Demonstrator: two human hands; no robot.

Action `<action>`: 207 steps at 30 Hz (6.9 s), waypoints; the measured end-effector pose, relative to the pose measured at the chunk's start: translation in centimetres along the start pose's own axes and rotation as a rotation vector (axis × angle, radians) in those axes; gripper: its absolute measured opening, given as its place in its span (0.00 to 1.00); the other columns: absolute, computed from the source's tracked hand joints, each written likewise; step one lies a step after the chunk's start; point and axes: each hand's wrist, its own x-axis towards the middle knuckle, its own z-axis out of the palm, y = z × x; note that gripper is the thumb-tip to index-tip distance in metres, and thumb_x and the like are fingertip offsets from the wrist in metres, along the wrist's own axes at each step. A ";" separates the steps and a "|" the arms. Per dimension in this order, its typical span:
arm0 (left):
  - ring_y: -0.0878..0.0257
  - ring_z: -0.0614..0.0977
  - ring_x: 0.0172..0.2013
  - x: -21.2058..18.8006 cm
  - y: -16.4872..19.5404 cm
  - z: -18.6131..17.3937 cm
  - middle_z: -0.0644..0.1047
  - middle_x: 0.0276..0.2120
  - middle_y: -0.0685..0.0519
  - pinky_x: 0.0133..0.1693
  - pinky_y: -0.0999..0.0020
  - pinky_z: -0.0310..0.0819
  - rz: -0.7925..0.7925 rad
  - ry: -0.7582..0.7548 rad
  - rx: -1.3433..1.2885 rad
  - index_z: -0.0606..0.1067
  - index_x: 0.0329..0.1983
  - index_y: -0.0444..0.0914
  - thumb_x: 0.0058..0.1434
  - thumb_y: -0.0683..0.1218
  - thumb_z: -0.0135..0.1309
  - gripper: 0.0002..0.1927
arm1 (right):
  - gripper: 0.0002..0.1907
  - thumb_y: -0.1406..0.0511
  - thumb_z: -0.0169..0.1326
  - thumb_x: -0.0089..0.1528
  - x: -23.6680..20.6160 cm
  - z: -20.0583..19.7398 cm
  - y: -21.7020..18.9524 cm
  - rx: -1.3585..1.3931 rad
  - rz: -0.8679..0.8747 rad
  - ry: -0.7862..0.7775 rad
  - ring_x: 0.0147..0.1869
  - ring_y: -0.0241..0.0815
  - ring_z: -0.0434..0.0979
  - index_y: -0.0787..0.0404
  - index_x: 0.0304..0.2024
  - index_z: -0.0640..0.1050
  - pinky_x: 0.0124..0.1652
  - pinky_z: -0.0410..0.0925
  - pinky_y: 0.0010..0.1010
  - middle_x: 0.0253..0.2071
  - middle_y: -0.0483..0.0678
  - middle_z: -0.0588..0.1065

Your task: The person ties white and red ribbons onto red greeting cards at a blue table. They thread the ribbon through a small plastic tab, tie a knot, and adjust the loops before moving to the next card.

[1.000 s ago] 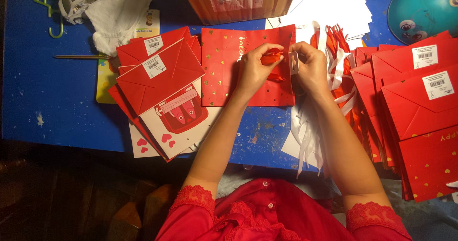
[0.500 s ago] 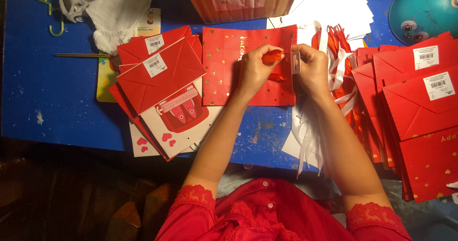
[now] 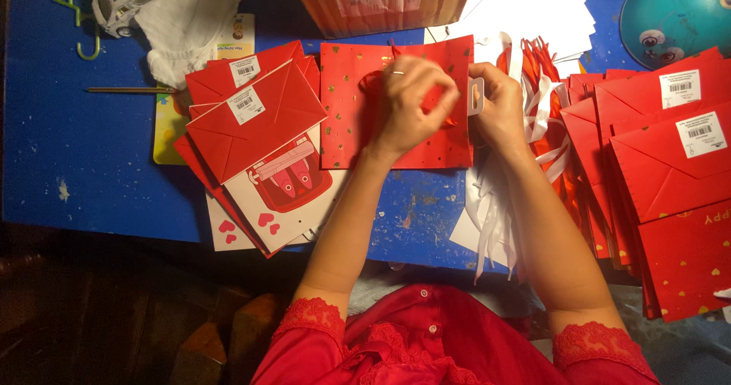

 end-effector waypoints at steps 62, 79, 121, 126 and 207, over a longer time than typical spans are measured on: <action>0.65 0.81 0.34 -0.9 -3.0 -0.4 0.77 0.31 0.52 0.39 0.68 0.77 -0.317 -0.244 -0.333 0.72 0.33 0.35 0.60 0.44 0.64 0.12 | 0.04 0.71 0.57 0.63 -1.1 -0.3 -2.1 -0.256 -0.135 -0.168 0.39 0.32 0.83 0.65 0.38 0.75 0.40 0.74 0.24 0.33 0.47 0.81; 0.66 0.81 0.33 -1.0 -3.2 0.1 0.76 0.30 0.52 0.37 0.68 0.77 -0.319 -0.242 -0.327 0.72 0.32 0.35 0.59 0.43 0.64 0.12 | 0.10 0.70 0.58 0.60 -1.3 -0.7 -2.3 -0.438 -0.296 -0.198 0.39 0.44 0.81 0.67 0.43 0.75 0.40 0.72 0.33 0.35 0.52 0.77; 0.57 0.79 0.34 -0.8 -3.1 -0.3 0.78 0.26 0.52 0.41 0.61 0.72 -0.237 -0.238 -0.207 0.71 0.28 0.36 0.57 0.46 0.64 0.14 | 0.08 0.70 0.61 0.61 -1.4 0.0 -3.7 -0.449 -0.402 -0.190 0.51 0.48 0.76 0.65 0.40 0.76 0.48 0.72 0.33 0.45 0.52 0.73; 0.57 0.79 0.34 -0.8 -3.1 -0.3 0.77 0.26 0.51 0.43 0.60 0.72 -0.234 -0.234 -0.193 0.71 0.28 0.36 0.57 0.46 0.64 0.14 | 0.07 0.70 0.62 0.61 -1.3 0.0 -3.5 -0.493 -0.408 -0.177 0.47 0.48 0.76 0.65 0.38 0.76 0.46 0.71 0.35 0.41 0.52 0.73; 0.66 0.81 0.27 -0.9 -2.6 0.2 0.79 0.23 0.52 0.33 0.67 0.77 -0.369 -0.275 -0.281 0.70 0.29 0.35 0.59 0.46 0.61 0.13 | 0.10 0.69 0.58 0.60 -1.0 -0.7 -1.3 -0.551 -0.483 -0.008 0.57 0.50 0.67 0.61 0.43 0.73 0.59 0.61 0.39 0.48 0.50 0.70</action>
